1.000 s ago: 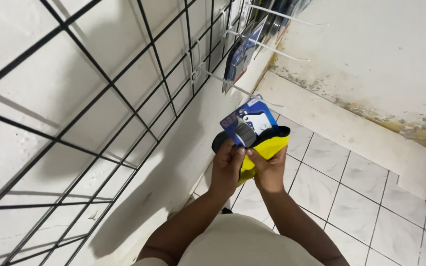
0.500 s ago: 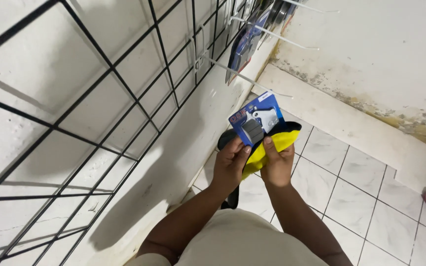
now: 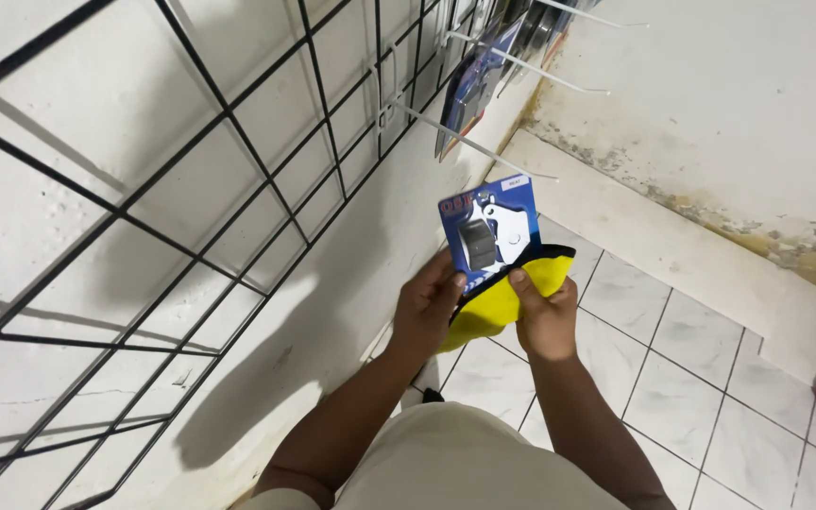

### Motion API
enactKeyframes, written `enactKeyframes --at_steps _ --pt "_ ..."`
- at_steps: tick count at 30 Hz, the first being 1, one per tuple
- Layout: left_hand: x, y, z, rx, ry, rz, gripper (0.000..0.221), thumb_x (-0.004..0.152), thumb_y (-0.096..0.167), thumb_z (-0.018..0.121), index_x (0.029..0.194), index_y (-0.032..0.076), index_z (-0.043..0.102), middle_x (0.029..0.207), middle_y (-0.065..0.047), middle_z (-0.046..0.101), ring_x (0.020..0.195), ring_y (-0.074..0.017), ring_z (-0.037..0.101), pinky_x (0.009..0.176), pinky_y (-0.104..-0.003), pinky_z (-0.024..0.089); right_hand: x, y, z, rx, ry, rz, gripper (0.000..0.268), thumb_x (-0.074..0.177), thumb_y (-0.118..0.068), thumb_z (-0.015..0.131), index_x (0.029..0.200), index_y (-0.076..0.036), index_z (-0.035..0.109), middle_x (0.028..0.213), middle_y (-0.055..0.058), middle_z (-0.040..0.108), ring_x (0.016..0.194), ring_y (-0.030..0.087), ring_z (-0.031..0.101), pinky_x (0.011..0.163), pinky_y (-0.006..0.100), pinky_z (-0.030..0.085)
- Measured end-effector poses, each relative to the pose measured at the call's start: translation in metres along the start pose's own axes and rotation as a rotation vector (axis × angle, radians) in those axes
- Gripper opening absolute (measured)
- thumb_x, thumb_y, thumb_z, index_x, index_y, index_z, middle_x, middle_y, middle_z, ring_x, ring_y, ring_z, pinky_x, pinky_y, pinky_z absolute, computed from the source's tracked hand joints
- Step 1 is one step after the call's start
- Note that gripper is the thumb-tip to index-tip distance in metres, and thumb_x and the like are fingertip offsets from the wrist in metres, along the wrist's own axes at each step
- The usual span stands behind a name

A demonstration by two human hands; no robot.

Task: The person wipes a brake pad package with a cloth, turning the package over to clean both sides.

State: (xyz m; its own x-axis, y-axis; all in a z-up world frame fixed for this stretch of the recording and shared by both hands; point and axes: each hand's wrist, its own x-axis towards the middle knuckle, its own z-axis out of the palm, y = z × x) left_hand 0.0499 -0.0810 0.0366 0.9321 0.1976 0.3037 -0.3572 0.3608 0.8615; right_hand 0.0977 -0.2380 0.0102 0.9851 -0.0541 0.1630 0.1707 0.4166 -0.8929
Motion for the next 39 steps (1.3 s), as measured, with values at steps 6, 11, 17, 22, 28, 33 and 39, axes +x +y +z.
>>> enactKeyframes --at_steps 6,11,17,22,28,33,39 --pt "-0.002 0.001 0.010 -0.043 0.037 -0.025 0.040 0.103 0.005 0.054 0.143 -0.001 0.051 0.116 -0.011 0.069 0.107 -0.0135 0.061 0.096 -0.033 0.052 -0.009 -0.005 0.012 0.024 0.082 0.035 0.009 0.093 -0.001 0.069 0.101 -0.001 0.065 0.081 0.011 0.070 0.069 0.026 0.073 0.068 0.039 0.062" --pt "-0.007 -0.011 0.011 -0.005 -0.066 -0.070 0.055 0.100 0.000 0.054 0.153 0.001 0.040 0.115 -0.008 0.061 0.109 -0.0128 0.057 0.098 -0.030 0.049 -0.004 -0.010 0.016 -0.050 0.069 -0.013 0.025 0.082 0.004 0.080 0.099 -0.004 0.063 0.082 0.008 0.070 0.072 0.021 0.072 0.068 0.034 0.059" --pt "0.001 -0.010 0.005 0.057 -0.153 -0.138 0.065 0.100 0.000 0.051 0.160 0.006 0.028 0.131 -0.022 0.066 0.119 -0.0220 0.061 0.102 -0.039 0.052 0.007 -0.003 -0.007 -0.152 0.047 -0.042 0.017 0.088 0.002 0.074 0.100 -0.004 0.063 0.083 0.009 0.070 0.071 0.022 0.071 0.068 0.034 0.059" --pt "0.008 0.004 0.009 -0.124 -0.132 -0.142 0.066 0.099 -0.004 0.051 0.160 0.005 0.027 0.129 -0.021 0.066 0.115 -0.0205 0.062 0.100 -0.041 0.055 0.012 -0.017 -0.022 -0.182 -0.065 -0.014 0.007 0.100 -0.003 0.061 0.095 -0.003 0.065 0.078 0.013 0.071 0.065 0.025 0.072 0.066 0.036 0.060" --pt "0.024 -0.005 -0.009 -0.306 -0.242 -0.217 0.069 0.096 -0.009 0.050 0.160 0.006 0.028 0.124 -0.017 0.066 0.108 -0.0180 0.066 0.101 -0.048 0.053 0.013 -0.032 -0.030 -0.154 -0.190 0.033 0.007 0.097 0.000 0.062 0.092 0.002 0.067 0.073 0.015 0.070 0.063 0.028 0.074 0.066 0.041 0.062" --pt "0.039 -0.004 -0.018 -0.314 -0.470 -0.259 0.083 0.098 -0.004 0.055 0.165 0.017 0.010 0.140 -0.023 0.055 0.130 -0.0334 0.055 0.109 -0.056 0.042 0.008 -0.041 -0.028 -0.340 -0.227 -0.003 0.006 0.095 -0.002 0.067 0.091 0.001 0.069 0.073 0.014 0.072 0.066 0.023 0.071 0.068 0.040 0.061" --pt "0.046 -0.001 -0.024 -0.296 -0.578 -0.299 0.089 0.097 -0.005 0.051 0.165 0.022 0.000 0.148 -0.024 0.048 0.137 -0.0389 0.046 0.109 -0.061 0.036 0.002 -0.028 -0.032 -0.284 -0.201 0.060 0.011 0.098 -0.004 0.062 0.092 0.002 0.070 0.074 0.016 0.072 0.065 0.025 0.072 0.069 0.042 0.061"
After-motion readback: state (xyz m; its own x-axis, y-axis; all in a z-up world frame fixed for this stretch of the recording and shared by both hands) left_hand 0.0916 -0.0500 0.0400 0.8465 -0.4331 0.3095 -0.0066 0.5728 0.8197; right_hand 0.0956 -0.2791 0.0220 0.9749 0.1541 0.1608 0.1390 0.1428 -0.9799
